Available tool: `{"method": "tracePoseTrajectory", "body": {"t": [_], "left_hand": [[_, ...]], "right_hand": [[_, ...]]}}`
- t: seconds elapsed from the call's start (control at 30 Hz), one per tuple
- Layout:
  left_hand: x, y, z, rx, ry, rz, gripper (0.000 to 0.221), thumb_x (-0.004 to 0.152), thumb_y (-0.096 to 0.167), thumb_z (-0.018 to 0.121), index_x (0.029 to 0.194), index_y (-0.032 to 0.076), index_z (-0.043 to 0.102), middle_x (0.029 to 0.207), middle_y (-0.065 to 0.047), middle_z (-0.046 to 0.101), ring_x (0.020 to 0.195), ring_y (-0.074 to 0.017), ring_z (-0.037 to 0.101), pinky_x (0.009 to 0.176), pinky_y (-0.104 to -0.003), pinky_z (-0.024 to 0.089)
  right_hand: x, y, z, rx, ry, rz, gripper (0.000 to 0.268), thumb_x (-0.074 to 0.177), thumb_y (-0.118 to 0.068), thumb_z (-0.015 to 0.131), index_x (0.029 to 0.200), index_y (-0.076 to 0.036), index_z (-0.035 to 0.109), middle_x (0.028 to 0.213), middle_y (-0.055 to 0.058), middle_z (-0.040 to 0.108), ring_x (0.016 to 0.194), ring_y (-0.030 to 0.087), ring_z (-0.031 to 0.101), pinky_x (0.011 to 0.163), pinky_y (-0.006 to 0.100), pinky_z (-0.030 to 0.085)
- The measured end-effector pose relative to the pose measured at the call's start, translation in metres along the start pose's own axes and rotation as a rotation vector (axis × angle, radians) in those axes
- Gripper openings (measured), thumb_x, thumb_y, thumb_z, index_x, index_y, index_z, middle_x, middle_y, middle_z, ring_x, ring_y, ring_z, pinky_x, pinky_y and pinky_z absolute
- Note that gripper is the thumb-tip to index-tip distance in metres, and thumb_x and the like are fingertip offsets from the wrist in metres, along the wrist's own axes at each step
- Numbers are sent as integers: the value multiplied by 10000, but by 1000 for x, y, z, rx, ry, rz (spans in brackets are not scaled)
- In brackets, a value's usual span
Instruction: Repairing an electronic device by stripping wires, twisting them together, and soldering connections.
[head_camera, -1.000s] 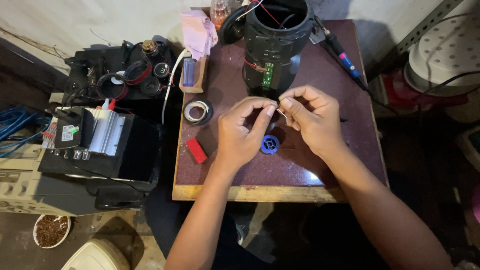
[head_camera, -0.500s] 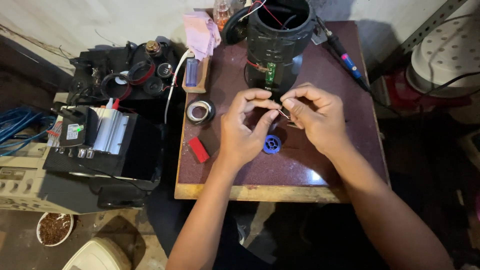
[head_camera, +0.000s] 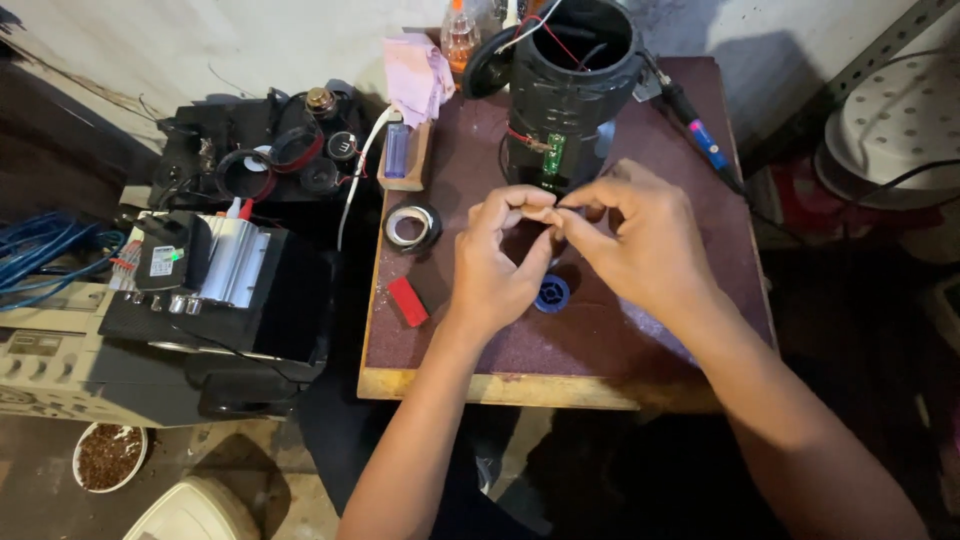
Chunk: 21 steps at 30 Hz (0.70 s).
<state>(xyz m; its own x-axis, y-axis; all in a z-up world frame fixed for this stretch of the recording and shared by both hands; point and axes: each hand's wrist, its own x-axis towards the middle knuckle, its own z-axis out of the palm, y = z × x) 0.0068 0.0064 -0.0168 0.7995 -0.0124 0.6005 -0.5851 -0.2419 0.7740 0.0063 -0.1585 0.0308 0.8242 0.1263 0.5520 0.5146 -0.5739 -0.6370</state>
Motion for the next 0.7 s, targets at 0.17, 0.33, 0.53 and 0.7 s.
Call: {"method": "tracePoseTrajectory", "body": {"t": [0.17,0.33,0.53,0.7], "left_hand": [[2,0,3,-34,7,6,356,828,18,769,1145,159,691,908,29,791,955,-212,736,1018,-338,489],[1,6,0,-157,-114,-77,331,1022,103,591,1328,213,652,1059,38,797,1022,-222,723,1049,-323,405],[0,6,-4,-195,-216,-125,307,1056,167,558,1335,233,669,1052,29,791,1056,-177,677,1023,-317,344],[7,14,-10,-175,-224,-88,264,1025,151,603,1257,217,711,968,-1,789,1017,-222,686,1000,-341,408]], "right_hand": [[-4,-16,-8,19,-19,-20,97,866,-5,829,951,-27,787,794,137,643,654,250,635,541,327,460],[-18,-17,-9,24,-32,-110,95,874,-3,806,953,-53,789,880,129,706,756,330,698,572,358,506],[-23,-15,-7,51,-46,-160,136,916,8,756,998,-86,809,954,141,732,792,337,720,599,355,545],[-20,-21,-8,27,-44,-245,129,913,44,738,963,-54,804,949,167,746,787,403,714,583,393,546]]}}
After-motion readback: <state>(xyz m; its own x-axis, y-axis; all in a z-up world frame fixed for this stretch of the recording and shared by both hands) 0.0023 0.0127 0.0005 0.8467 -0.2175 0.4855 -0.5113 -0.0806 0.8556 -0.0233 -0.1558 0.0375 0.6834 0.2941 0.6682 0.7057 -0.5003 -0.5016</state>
